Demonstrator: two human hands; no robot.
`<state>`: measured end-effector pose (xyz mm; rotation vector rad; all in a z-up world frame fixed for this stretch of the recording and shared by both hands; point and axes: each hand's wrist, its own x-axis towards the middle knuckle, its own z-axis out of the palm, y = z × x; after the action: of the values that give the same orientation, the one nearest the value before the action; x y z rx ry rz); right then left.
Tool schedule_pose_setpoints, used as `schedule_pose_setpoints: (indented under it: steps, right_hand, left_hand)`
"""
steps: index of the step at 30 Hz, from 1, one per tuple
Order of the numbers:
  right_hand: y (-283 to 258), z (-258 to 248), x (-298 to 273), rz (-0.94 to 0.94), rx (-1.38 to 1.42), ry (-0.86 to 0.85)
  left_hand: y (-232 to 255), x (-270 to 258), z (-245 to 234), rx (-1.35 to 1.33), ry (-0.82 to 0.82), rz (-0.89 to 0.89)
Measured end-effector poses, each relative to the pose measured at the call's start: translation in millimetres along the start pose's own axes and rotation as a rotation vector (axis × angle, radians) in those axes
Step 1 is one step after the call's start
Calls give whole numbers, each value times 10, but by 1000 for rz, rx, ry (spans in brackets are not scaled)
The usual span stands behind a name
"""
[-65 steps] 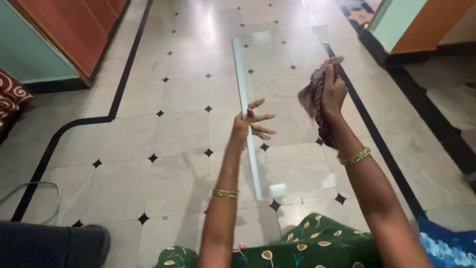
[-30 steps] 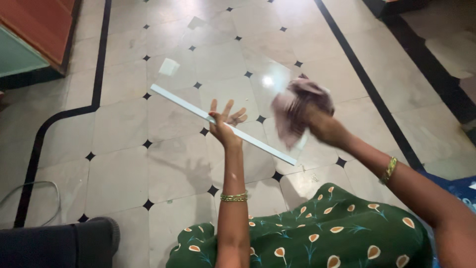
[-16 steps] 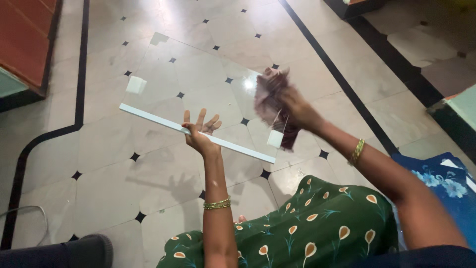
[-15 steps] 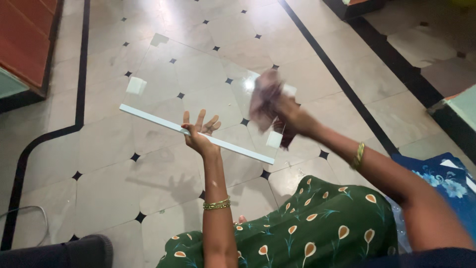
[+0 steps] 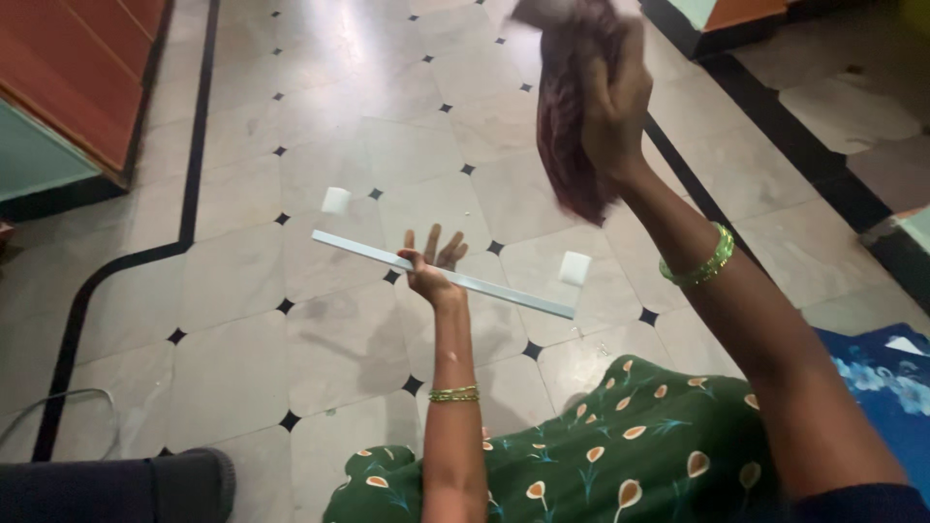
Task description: The person sits on the floor and wipes a rectangular glass panel with a cloth. They then open a refrigerator, remove a clear plastic tray, and take it to the kitchen sink. The person rinses the tray under running water and scrubs it with a blue sponge.
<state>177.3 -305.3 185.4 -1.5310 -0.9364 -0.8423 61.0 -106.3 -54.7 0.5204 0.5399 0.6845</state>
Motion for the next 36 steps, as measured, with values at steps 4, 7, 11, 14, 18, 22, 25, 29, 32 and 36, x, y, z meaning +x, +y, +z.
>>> schedule_pose_setpoints:
  steps: [4, 7, 11, 14, 18, 22, 25, 29, 32, 36]
  right_hand:
    - [170, 33, -165, 434, 101, -29]
    - [492, 10, -681, 239, -376, -694]
    - [625, 175, -1326, 331, -455, -1139]
    - [416, 413, -1754, 124, -287, -1040]
    - [237, 524, -1870, -101, -402, -1357]
    - [798, 489, -1335, -8, -828, -1053]
    - [677, 637, -1481, 66, -588, -836]
    - [-13, 489, -1935, -96, -169, -1076]
    - [92, 78, -1927, 325, -46, -1112]
    - [797, -337, -1803, 266, -297, -848]
  left_hand:
    - [-38, -18, -44, 60, -40, 12]
    - [-57, -8, -100, 89, -91, 20]
    - [-144, 55, -168, 59, -155, 11]
    - [-248, 158, -258, 51, -222, 41]
    - [-253, 218, -295, 119, -245, 96]
    - [-215, 110, -151, 131, -276, 3]
    - [-352, 185, -189, 155, -294, 82]
    - [-540, 367, -343, 367, -202, 303]
    - [-403, 300, -255, 229, -218, 107]
    - [-151, 70, -8, 139, -269, 10]
